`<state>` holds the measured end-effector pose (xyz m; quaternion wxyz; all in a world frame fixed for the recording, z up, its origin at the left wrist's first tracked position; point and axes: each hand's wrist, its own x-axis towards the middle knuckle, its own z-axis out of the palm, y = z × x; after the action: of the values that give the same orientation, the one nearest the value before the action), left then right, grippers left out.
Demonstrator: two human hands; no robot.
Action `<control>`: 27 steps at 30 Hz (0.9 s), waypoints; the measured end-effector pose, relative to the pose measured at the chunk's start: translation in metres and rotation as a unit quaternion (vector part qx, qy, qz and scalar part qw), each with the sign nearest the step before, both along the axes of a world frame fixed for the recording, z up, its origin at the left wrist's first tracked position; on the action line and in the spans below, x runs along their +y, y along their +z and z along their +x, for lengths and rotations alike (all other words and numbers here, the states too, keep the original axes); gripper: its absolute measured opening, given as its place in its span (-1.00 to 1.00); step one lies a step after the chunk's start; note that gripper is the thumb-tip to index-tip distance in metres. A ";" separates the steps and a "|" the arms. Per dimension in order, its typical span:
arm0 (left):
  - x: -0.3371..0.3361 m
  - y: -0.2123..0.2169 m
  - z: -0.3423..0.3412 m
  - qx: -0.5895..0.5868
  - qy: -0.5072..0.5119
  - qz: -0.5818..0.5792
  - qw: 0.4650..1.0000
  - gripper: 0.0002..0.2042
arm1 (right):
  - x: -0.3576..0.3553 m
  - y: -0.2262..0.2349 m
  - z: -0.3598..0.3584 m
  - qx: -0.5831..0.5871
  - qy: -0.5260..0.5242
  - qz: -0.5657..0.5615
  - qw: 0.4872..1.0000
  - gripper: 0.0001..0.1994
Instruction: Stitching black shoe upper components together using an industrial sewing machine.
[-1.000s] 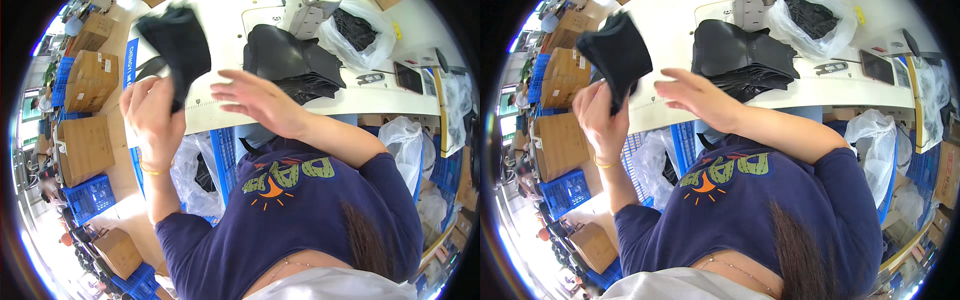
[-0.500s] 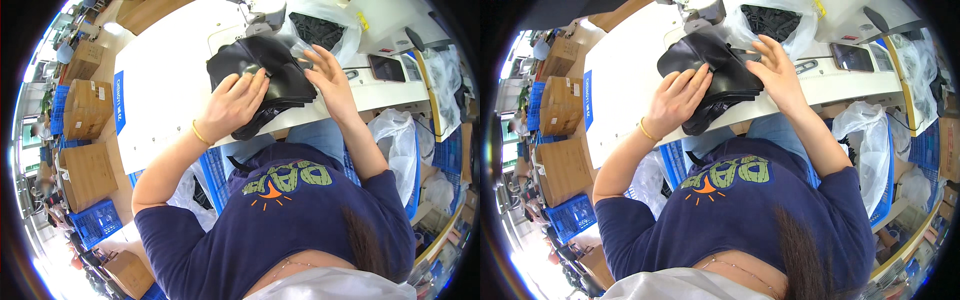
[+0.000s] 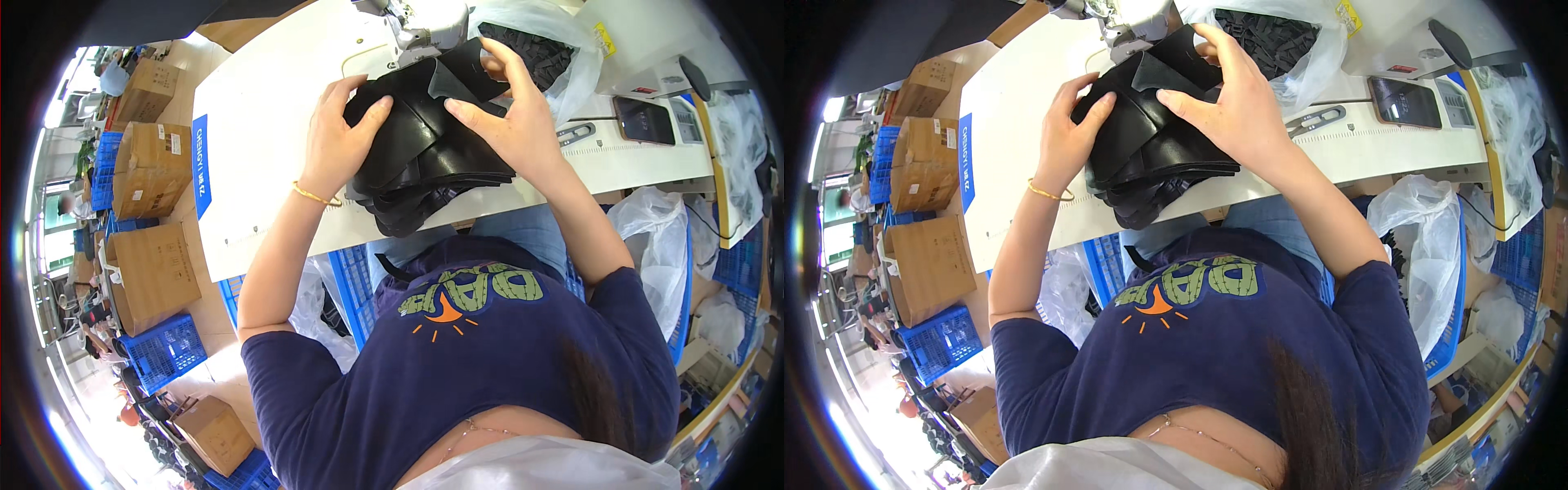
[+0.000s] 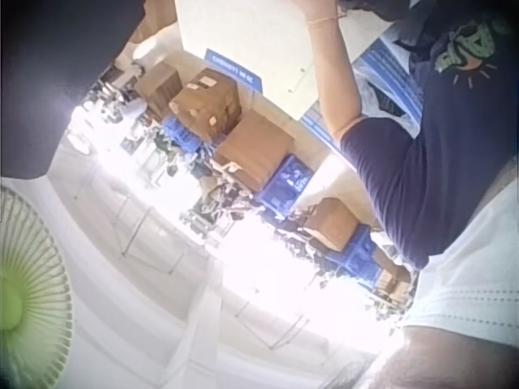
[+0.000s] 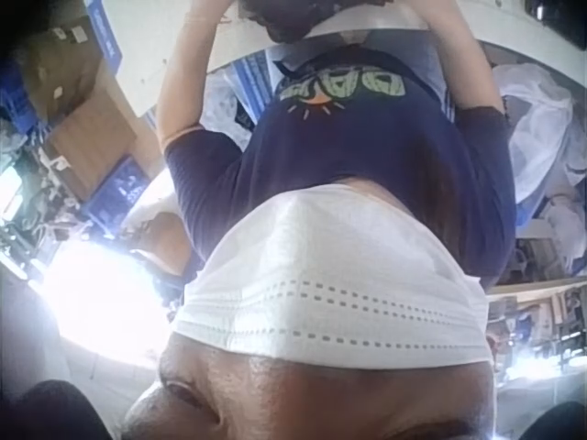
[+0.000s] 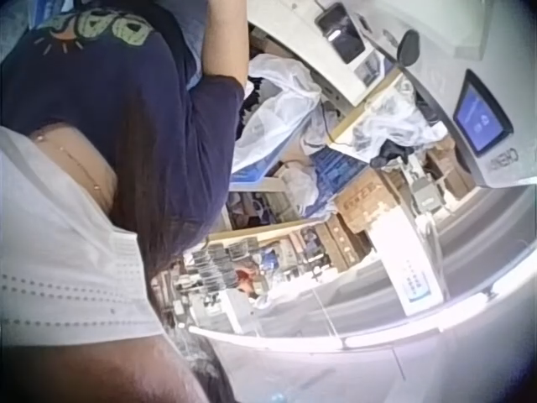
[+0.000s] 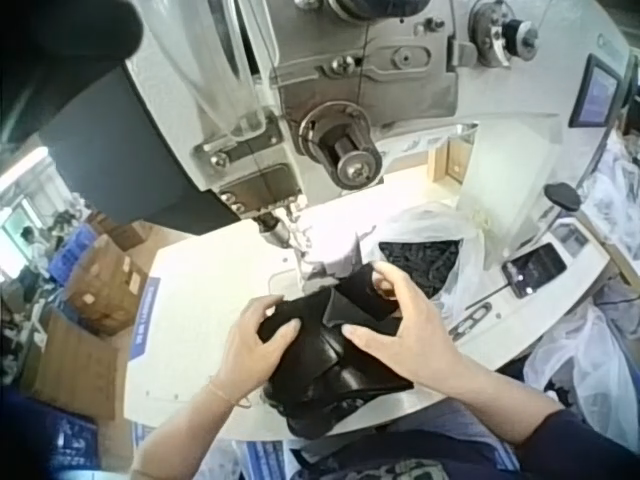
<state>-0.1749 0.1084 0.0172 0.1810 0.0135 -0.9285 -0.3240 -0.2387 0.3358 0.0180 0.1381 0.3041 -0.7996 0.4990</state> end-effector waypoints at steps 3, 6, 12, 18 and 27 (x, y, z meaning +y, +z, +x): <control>-0.006 0.003 -0.013 0.014 -0.040 0.023 0.999 -0.63 | 0.000 0.019 0.004 -0.107 0.040 0.002 0.993 -0.41; 0.000 0.009 -0.016 -0.020 -0.090 0.061 0.994 -0.63 | 0.010 0.026 0.011 -0.325 0.106 -0.189 0.920 -0.44; 0.003 0.012 -0.009 -0.023 -0.145 -0.104 0.984 -0.66 | 0.027 -0.005 0.030 -0.032 -0.037 0.014 0.999 -0.46; 0.012 -0.023 0.002 0.011 -0.113 -0.103 0.988 -0.64 | -0.012 -0.023 0.048 0.147 0.101 0.159 0.971 -0.53; 0.011 -0.040 0.021 0.044 0.012 0.082 0.996 -0.60 | 0.001 -0.028 0.022 0.102 0.238 0.018 0.966 -0.58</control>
<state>-0.1541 0.1195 -0.0224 0.2236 0.0257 -0.8896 -0.3975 -0.2165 0.3371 -0.0095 0.0912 0.5372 -0.6949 0.4692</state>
